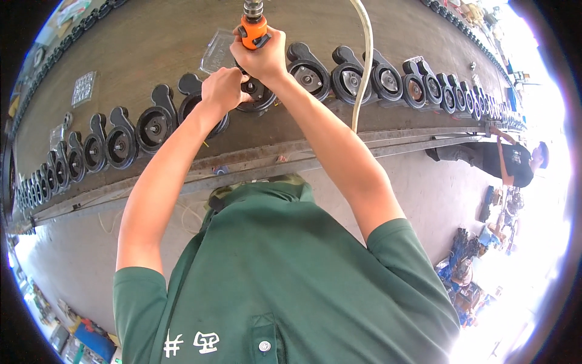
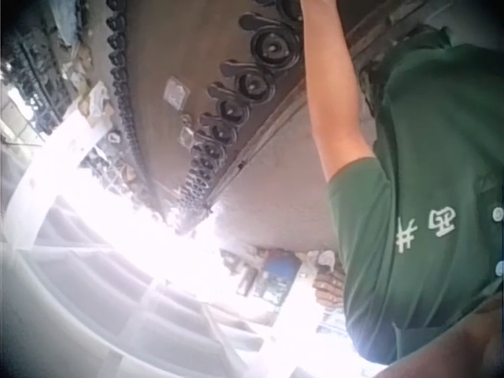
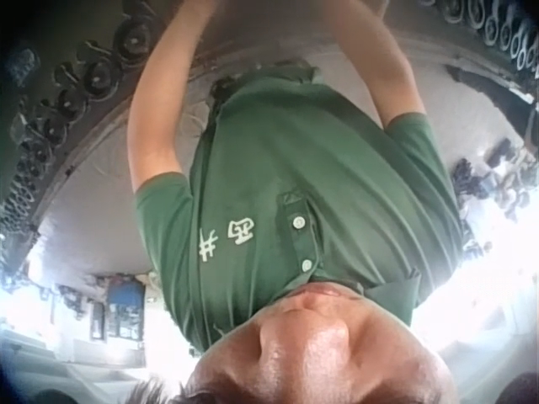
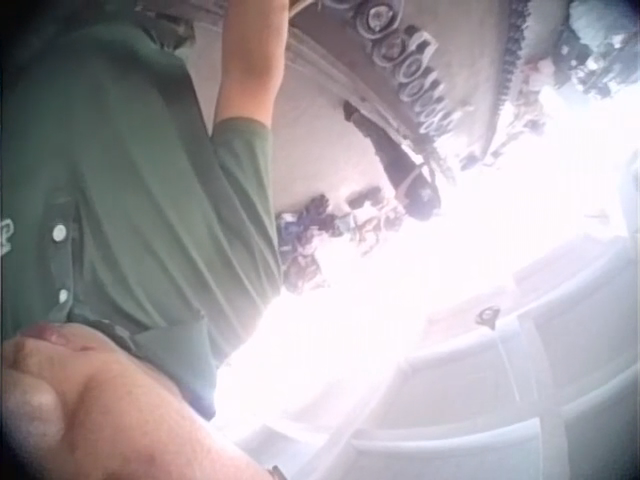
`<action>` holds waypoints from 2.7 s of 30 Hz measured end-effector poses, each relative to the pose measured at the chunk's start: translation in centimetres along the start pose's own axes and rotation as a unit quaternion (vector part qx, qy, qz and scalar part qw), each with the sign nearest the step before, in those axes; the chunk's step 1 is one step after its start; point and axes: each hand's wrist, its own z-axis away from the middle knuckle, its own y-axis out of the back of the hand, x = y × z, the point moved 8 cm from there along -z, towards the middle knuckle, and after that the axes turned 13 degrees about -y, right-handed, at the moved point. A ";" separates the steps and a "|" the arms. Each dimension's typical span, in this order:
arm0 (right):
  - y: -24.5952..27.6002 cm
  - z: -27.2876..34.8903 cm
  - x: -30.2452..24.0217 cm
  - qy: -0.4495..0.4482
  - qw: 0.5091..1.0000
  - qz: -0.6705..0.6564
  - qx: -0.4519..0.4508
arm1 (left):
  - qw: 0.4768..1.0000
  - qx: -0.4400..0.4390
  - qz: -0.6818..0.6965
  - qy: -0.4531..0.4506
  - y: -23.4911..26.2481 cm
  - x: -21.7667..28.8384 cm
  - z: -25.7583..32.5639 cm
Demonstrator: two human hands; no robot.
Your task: The person assembles internal components of fans, using a pneumatic screwdriver to secure screws into the center of each black fan housing in a long row on a table.
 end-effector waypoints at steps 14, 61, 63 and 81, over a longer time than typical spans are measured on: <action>3.0 3.5 -0.6 -0.102 0.988 -0.110 0.029 | 0.996 0.081 0.011 -0.035 0.1 -0.1 0.6; 0.9 5.4 0.1 -0.079 0.993 -0.074 -0.036 | 0.995 0.093 0.031 0.006 0.1 -0.7 0.3; 0.7 5.5 0.2 -0.079 0.992 -0.093 -0.044 | 0.995 0.076 0.054 -0.032 0.0 -0.7 0.3; -1.0 3.3 -0.6 -0.112 0.977 -0.182 0.006 | 0.981 0.168 -0.016 -0.091 0.4 -0.8 5.0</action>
